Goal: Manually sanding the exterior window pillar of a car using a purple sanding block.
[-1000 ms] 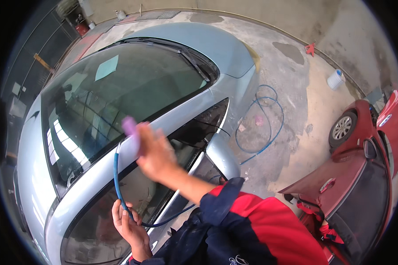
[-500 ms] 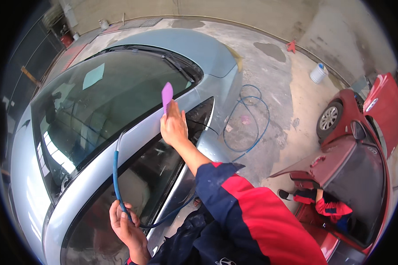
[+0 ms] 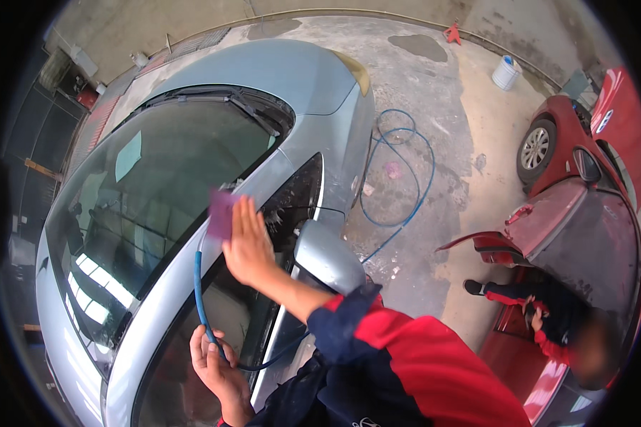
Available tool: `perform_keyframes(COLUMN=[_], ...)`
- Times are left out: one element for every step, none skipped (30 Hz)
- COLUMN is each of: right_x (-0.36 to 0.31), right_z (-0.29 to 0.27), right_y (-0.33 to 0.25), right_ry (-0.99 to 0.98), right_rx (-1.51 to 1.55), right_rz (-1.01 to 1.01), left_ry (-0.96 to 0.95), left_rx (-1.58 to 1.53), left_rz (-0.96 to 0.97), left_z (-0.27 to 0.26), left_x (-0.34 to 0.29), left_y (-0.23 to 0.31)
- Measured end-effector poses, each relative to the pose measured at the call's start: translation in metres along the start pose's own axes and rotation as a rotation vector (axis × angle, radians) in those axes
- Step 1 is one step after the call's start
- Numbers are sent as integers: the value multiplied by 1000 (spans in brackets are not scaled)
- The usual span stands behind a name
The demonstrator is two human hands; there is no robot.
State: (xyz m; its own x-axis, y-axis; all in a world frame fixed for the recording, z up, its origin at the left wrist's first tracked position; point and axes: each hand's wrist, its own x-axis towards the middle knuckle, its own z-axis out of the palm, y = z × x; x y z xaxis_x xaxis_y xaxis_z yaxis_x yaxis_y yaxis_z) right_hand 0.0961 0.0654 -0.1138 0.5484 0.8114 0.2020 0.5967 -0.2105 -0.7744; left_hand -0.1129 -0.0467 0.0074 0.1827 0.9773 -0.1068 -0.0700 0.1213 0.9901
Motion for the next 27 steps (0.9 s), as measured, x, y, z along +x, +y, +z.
perform_keyframes(right_x=[-11, 0, 20, 47, 66, 66, 69, 51, 26, -10, -34, -35, -35, -22, -1, 20, 29, 23, 18, -1, -28, -37, -44, -31, -11, 8, 19], right_z=[-4, -17, -24, -29, -32, -28, -25, -21, -16, -8, -6, -5, 1, 2, -3, -12, -19, -15, -8, 9, 18, 14, 13, 16, 12, 7, 5], right_y=[-6, 2, 17, 38, 55, 58, 57, 38, 8, -23, -41, -45, -48, -36, -21, -13, -11, -18, -28, -37, -67, -77, -82, -73, -63, -52, -49], right_ry=[-46, -68, 30, 72, 122, 157, 197, 176, 144, 53, -33, -39, -56, 14, 82, 74, 73, 99, 141, 126, 46, -9, -63, -7, 54, 91, 125], right_rx=[32, -63, -96, -24, 39, 18, -5, 42, 162, 134, 97, 49, 7, -2, 86, 150, 213, 199, 186, 137, 160, 130, 99, 83, 186, 228, 272], right_rz=[-56, -60, -68, 6, 83, 117, 147, 176, 163, 88, 23, -11, -41, -60, 38, 138, 240, 280, 324, 296, 246, 224, 204, 227, 315, 398, 475], left_ry=[0, -1, 6, 24, 33, 31, 38, 61, 81, 78, 78, 93, 115, 114, 111, 101, 84, 82, 47, 26, 45, 40, 43, 45, 37, 45, 58], left_rx=[7, 3, 13, 18, 17, 12, 15, 1, -16, -19, -24, -30, -29, -34, -37, -37, -39, -61, -65, -51, -29, -29, -44, -60, -62, -62, -64], left_rz=[-22, -30, -36, -30, -24, -17, -16, -17, -17, -9, -12, -3, 0, 18, 11, 18, 26, -4, -19, -31, -34, -35, -8, 18, 18, 25, 34], left_z=[2, 5, 8, 11, 14, 14, 13, 11, 8, 4, 3, 0, -9, -15, -16, -18, -20, -20, -21, -23, -30, -35, -39, -43, -44, -44, -45], left_x=[1, 1, 2, 3, 5, 5, 4, 2, 1, 1, 2, 1, -4, -6, -7, -9, -10, -14, -17, -18, -23, -26, -26, -27, -29, -31, -32], left_y=[-1, 0, 2, 3, 5, 4, 3, 4, 3, 2, 3, 4, 4, 5, 6, 5, 7, 6, 5, 5, 3, 5, 7, 9, 11, 12, 13])
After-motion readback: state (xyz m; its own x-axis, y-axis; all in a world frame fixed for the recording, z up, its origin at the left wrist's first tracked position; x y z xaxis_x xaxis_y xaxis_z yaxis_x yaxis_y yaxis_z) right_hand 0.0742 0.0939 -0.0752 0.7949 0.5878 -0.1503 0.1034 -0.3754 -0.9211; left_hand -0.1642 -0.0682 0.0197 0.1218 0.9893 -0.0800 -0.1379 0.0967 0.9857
